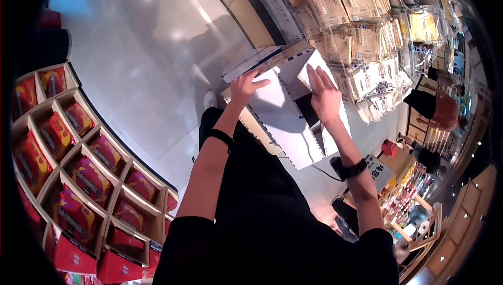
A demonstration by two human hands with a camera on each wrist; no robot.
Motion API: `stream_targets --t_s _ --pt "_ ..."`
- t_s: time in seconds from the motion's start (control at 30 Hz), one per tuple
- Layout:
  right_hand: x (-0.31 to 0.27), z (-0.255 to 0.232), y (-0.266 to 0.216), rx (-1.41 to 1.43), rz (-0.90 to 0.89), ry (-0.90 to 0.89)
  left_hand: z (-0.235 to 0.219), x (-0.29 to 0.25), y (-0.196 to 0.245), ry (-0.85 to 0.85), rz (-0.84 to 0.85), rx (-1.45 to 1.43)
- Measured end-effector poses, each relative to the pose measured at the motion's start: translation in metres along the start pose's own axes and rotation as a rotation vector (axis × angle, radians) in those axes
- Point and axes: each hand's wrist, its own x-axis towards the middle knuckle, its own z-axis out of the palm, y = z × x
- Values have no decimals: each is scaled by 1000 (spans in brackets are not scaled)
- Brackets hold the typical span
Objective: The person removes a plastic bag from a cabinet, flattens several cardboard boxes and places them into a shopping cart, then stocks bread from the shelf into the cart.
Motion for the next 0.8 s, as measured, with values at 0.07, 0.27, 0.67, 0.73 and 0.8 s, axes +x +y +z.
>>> stream_targets --t_s 0.07,0.27,0.67,0.73,0.8 --pt "-3 5 -13 -29 4 10 2 -3 0 -22 -27 -19" --pt "-77 51 -22 -118 244 98 -1 -3 11 -137 -151 111" --pt "-243 111 68 -142 786 180 45 -75 66 344 370 656" --pt "-242 105 87 -120 776 134 90 -129 69 31 456 395" --pt "-244 111 102 -125 690 48 119 -186 93 -197 612 577"
